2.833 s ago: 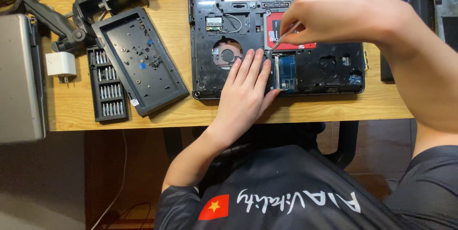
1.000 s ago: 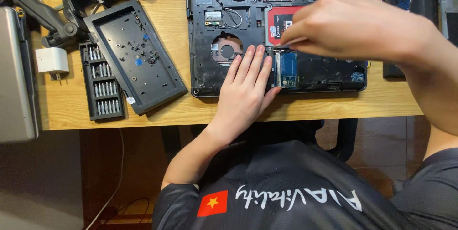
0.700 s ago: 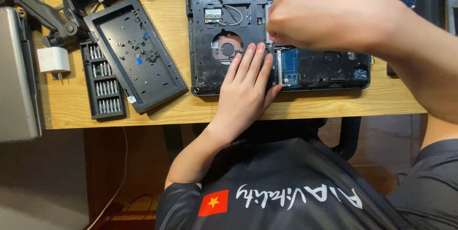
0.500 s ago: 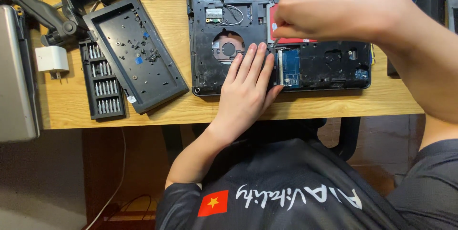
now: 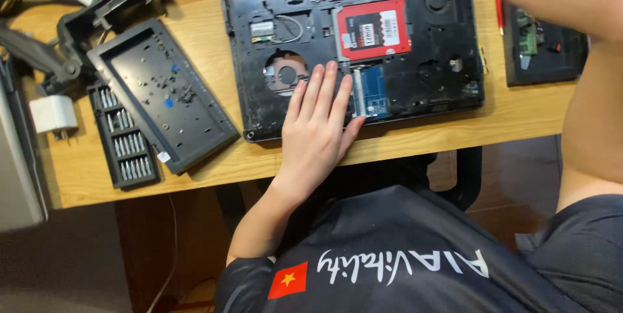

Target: Replacing or inspecting RAM modules in an open laptop chassis.

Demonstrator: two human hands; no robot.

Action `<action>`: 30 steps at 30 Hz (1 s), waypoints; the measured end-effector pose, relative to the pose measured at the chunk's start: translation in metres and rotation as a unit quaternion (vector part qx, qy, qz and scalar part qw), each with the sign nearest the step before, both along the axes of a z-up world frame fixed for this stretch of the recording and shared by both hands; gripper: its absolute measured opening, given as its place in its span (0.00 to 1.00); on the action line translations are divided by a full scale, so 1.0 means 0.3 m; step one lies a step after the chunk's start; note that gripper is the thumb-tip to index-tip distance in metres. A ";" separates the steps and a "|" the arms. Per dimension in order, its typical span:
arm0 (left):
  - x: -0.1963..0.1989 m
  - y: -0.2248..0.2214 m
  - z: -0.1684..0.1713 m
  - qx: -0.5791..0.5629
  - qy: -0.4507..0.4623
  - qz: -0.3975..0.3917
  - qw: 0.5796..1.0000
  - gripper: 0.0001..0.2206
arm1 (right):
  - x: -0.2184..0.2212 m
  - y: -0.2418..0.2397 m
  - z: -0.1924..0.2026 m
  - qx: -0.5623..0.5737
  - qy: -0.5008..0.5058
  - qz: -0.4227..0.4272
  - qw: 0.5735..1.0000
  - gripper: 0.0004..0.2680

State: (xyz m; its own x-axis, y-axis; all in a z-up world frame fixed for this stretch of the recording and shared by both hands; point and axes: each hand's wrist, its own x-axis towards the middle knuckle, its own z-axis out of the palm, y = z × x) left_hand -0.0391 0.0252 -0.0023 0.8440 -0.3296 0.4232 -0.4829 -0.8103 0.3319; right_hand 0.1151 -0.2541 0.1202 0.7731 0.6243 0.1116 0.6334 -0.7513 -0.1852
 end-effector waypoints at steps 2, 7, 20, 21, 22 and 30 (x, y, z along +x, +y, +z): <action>0.002 -0.006 0.008 0.010 0.000 0.010 1.000 0.28 | -0.005 -0.169 -0.112 -0.068 -0.095 -0.072 0.991 0.10; 0.002 -0.016 0.024 0.029 0.002 0.011 1.000 0.26 | -0.065 -0.240 -0.302 -0.064 -0.199 -0.104 0.972 0.03; -0.002 -0.050 0.081 0.062 -0.007 0.022 0.998 0.23 | -0.126 -0.229 -0.305 0.019 -0.124 -0.090 0.988 0.09; 0.003 -0.052 0.080 0.065 -0.012 0.014 0.998 0.23 | -0.135 -0.250 -0.284 0.021 -0.128 -0.098 0.987 0.09; 0.002 -0.054 0.077 0.066 -0.013 0.018 0.998 0.23 | -0.147 -0.270 -0.266 0.060 -0.120 -0.086 0.987 0.08; 0.001 -0.057 0.071 0.076 -0.014 0.027 0.997 0.22 | -0.270 -0.489 -0.249 0.109 -0.106 -0.136 0.979 0.06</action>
State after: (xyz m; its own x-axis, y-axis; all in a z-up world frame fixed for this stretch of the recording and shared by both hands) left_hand -0.0389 0.0081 0.0189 0.8507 -0.3464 0.3954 -0.4447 -0.8753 0.1898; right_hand 0.0341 -0.4008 0.0455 0.8523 0.3422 0.3955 0.4573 -0.8545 -0.2462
